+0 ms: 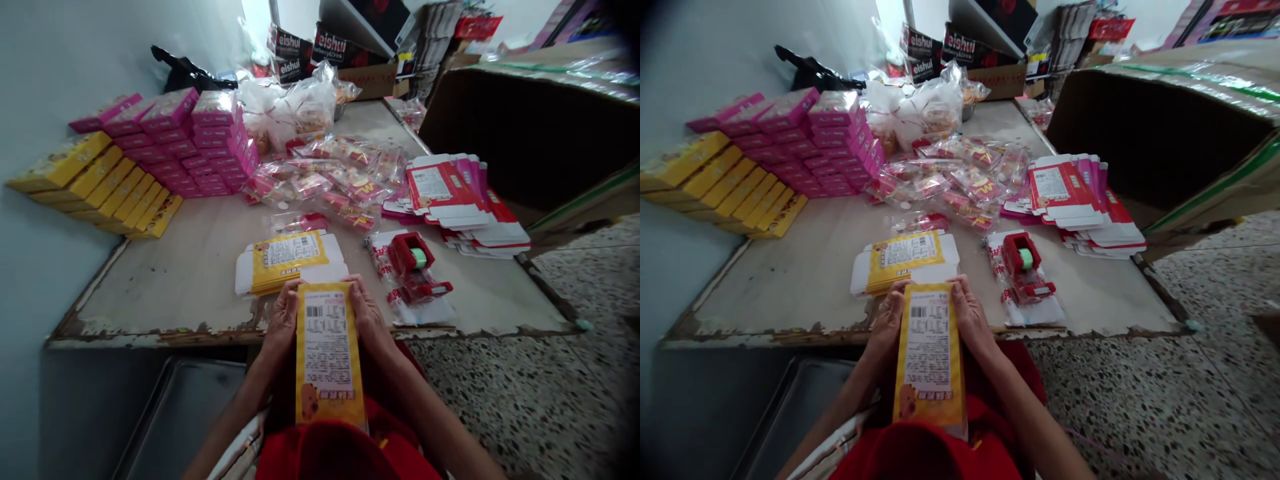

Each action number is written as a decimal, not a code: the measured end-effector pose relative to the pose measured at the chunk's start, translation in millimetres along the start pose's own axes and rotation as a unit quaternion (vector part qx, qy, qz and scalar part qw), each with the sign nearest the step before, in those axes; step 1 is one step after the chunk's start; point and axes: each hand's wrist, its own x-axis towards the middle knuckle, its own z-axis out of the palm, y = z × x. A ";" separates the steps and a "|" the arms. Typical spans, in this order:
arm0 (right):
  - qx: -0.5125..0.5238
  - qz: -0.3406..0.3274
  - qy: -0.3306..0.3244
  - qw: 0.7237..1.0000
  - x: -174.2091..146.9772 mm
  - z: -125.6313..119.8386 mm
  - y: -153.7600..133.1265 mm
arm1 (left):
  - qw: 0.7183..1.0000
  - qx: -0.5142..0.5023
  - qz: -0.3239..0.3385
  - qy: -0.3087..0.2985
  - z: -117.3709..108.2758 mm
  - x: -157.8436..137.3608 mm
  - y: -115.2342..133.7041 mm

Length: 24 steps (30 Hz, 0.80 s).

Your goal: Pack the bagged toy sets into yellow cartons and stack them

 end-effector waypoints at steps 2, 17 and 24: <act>-0.111 -0.050 0.036 0.992 2.0 -0.5 -1.9 | 0.998 -0.049 -0.035 -0.018 -3.3 5.9 -3.7; -0.285 -0.149 -0.025 0.946 -7.7 -14.8 -36.9 | 0.996 0.060 0.003 -0.072 -16.1 16.2 15.5; -0.280 -0.114 0.069 0.951 -13.6 7.6 -55.0 | 0.999 0.038 -0.033 -0.010 7.3 15.0 29.2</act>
